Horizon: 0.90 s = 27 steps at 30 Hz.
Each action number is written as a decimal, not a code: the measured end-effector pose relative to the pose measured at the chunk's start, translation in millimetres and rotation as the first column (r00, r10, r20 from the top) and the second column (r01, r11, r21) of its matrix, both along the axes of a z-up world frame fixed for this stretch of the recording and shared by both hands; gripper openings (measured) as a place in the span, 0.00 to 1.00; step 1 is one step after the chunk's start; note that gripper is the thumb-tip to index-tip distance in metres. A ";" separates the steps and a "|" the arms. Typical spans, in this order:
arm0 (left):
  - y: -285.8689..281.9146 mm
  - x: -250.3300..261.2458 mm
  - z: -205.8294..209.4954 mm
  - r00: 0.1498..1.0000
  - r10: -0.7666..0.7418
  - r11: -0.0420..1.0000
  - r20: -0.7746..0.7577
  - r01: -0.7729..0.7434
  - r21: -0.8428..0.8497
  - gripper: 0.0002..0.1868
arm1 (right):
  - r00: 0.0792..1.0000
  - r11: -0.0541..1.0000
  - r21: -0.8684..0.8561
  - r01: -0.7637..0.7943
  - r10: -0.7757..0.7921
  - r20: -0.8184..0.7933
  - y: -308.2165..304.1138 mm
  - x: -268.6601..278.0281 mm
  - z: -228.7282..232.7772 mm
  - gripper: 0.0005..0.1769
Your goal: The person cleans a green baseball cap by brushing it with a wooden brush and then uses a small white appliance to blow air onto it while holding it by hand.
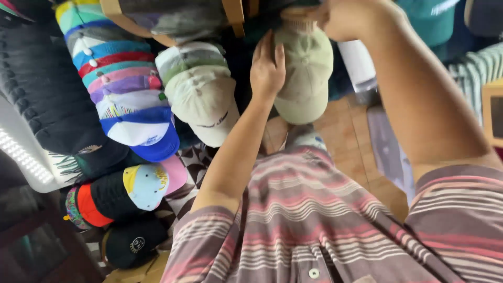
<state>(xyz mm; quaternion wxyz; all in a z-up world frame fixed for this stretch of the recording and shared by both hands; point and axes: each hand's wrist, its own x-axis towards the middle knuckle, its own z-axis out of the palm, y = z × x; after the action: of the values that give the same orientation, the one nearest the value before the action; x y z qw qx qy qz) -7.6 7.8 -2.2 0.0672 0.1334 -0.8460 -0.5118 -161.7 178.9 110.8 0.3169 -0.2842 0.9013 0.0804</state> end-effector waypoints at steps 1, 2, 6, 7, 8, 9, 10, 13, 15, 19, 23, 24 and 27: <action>3.1 12.8 3.8 0.998 0.003 1.000 0.068 -0.004 0.003 0.34 | 0.981 0.967 0.173 -0.189 0.180 0.067 -8.5 -2.1 -6.0 0.33; 1.0 9.9 3.1 0.997 0.018 1.000 0.077 -0.019 0.002 0.34 | 0.978 0.964 0.170 -0.205 0.195 0.076 33.2 -8.1 -101.1 0.33; -6.1 4.2 6.3 1.000 0.016 0.997 0.004 -0.015 -0.078 0.32 | 0.685 0.856 0.136 0.499 -0.486 0.543 15.7 -21.7 -102.8 0.28; -0.7 10.6 8.4 1.000 0.009 0.997 0.024 -0.007 -0.071 0.31 | 0.674 0.799 -0.043 0.600 -0.475 0.566 -1.9 -16.8 8.5 0.22; -2.0 14.3 8.4 0.999 0.030 0.997 0.032 -0.028 -0.074 0.31 | 0.679 0.812 -0.040 0.583 -0.459 0.573 6.0 -10.2 5.0 0.22; -1.6 14.2 7.6 0.999 0.038 0.998 -0.021 -0.039 -0.046 0.30 | 0.638 0.741 -0.073 0.667 -0.518 0.570 17.0 -5.7 2.6 0.25; -0.4 13.4 6.4 0.996 0.047 0.999 -0.074 -0.048 -0.018 0.29 | 0.590 0.661 -0.106 0.743 -0.572 0.570 29.0 -2.2 -0.3 0.32; 1.8 14.0 28.1 0.997 0.065 0.998 0.041 -0.066 0.017 0.31 | 0.458 0.462 -0.230 0.856 -0.474 0.752 81.2 28.9 30.0 0.24; 3.0 14.3 32.0 0.994 0.089 0.995 0.060 -0.091 0.029 0.30 | 0.929 0.644 -0.700 0.309 -0.045 0.368 170.0 26.2 -52.0 0.18; 6.3 9.4 72.7 0.952 0.081 0.971 0.296 -0.143 0.192 0.32 | 0.307 0.423 -0.101 0.901 -0.456 0.835 201.2 76.8 -9.6 0.31; 17.6 0.3 59.2 0.931 0.174 0.968 0.321 -0.221 0.116 0.30 | 0.276 0.323 -0.143 0.936 -0.416 0.866 159.3 64.9 -25.7 0.29; 21.9 -1.4 57.0 0.923 0.245 0.961 0.296 -0.272 0.052 0.27 | 0.430 0.402 -0.273 0.874 -0.378 0.820 150.6 50.6 -42.5 0.28; 28.0 -3.0 58.3 0.909 0.331 0.941 0.254 -0.337 -0.020 0.25 | 0.682 0.543 -0.498 0.676 -0.205 0.702 112.0 -1.7 -82.6 0.27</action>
<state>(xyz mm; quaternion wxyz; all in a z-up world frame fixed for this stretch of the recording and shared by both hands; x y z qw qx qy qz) -10.6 35.8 56.2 0.0435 0.3411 -0.8060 -0.4818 -163.5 290.9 28.2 0.4380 -0.1443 0.7588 -0.4599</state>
